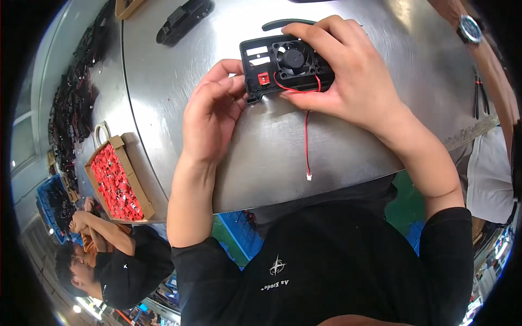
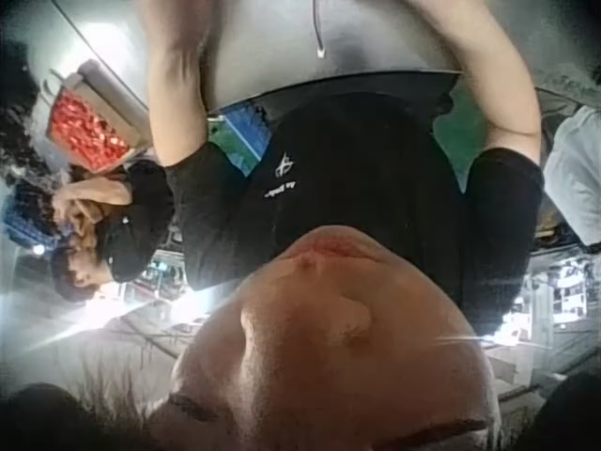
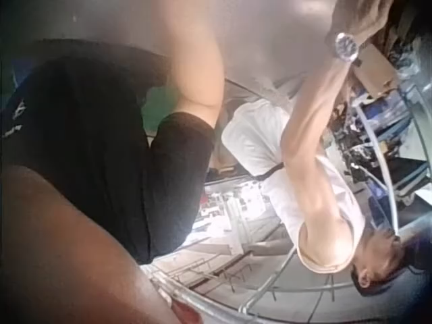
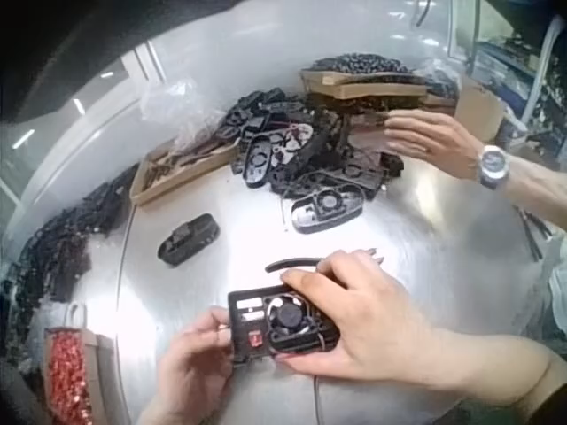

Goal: Assembling electronic cooling fan units, involving fitting components together and using pliers to manage wires.

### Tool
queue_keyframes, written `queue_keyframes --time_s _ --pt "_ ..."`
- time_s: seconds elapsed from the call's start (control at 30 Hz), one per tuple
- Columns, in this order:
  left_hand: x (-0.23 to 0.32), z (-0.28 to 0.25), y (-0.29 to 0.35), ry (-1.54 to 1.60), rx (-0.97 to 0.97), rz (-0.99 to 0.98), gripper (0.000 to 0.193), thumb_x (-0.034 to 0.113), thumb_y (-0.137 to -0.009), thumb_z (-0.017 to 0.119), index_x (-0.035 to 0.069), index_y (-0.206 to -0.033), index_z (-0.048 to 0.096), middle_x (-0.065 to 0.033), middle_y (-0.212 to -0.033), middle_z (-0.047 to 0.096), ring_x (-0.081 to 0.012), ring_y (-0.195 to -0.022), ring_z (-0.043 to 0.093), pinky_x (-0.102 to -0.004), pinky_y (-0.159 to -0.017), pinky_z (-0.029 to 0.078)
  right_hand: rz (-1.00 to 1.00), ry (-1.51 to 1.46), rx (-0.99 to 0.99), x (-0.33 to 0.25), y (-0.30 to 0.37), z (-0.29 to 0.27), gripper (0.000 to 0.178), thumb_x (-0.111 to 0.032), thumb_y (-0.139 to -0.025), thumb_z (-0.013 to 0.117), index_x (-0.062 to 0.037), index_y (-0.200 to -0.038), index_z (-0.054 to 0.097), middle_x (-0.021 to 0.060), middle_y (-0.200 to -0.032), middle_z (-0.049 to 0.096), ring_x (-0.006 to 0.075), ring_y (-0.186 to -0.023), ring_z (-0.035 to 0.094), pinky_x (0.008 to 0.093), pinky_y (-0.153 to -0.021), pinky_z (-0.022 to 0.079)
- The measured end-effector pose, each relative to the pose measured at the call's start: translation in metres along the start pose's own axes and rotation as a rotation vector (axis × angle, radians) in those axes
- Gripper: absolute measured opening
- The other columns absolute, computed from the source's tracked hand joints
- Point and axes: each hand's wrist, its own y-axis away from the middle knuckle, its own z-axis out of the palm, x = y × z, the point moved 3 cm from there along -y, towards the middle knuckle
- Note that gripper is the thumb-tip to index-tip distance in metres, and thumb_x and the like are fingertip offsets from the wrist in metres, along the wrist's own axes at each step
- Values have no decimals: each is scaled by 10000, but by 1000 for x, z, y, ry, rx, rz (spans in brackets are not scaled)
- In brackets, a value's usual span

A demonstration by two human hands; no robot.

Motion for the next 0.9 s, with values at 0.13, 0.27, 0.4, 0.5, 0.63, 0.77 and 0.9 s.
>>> queue_keyframes --time_s 0.13,0.27,0.4,0.5,0.63,0.77,0.9 --pt "4 -1 8 -357 81 24 210 187 -1054 641 4 -1158 648 -27 -1011 727 -81 -979 646 -246 -909 501 -35 18 10 -3 0 2 624 -412 -706 902 -173 -1248 710 91 -1030 619 301 -978 626 420 -864 557" --pt "15 -2 10 -511 71 -1 177 118 -1023 710 -14 -1138 685 -30 -1029 735 -71 -940 646 -241 -882 514 -56 33 -51 -6 3 7 717 -361 -656 917 -141 -1305 705 105 -1116 644 334 -1004 616 439 -894 533" --pt "13 -8 9 -569 99 -50 244 151 -1008 747 -46 -1151 732 -43 -1008 745 -79 -916 655 -242 -864 524 -37 71 -84 -8 2 9 724 -365 -665 918 -157 -1325 703 101 -1127 650 336 -1025 620 445 -917 531" --pt "12 -7 12 -581 131 -31 283 129 -1001 747 -29 -1234 716 -57 -991 750 -74 -889 653 -235 -812 529 -40 107 -118 -9 2 12 715 -375 -681 910 -161 -1331 702 98 -1140 658 331 -1046 626 448 -935 528" --pt "17 -6 13 -740 125 37 475 85 -999 720 54 -1455 594 -72 -1019 748 -60 -841 639 -217 -718 518 -17 150 -166 -8 3 15 685 -420 -713 888 -151 -1315 706 105 -1164 669 333 -1094 637 459 -969 517" --pt "11 -6 9 -680 98 54 591 58 -1001 691 95 -1558 495 -40 -1010 718 -47 -794 610 -199 -655 488 -19 135 -175 -8 1 15 677 -416 -720 888 -141 -1311 706 113 -1173 669 343 -1101 639 463 -983 511" --pt "8 -11 6 -513 79 19 541 80 -1020 659 99 -1542 518 -27 -969 691 -50 -785 608 -199 -636 481 -32 117 -193 -11 -1 15 675 -402 -724 891 -137 -1316 705 122 -1181 667 351 -1098 639 461 -987 510"
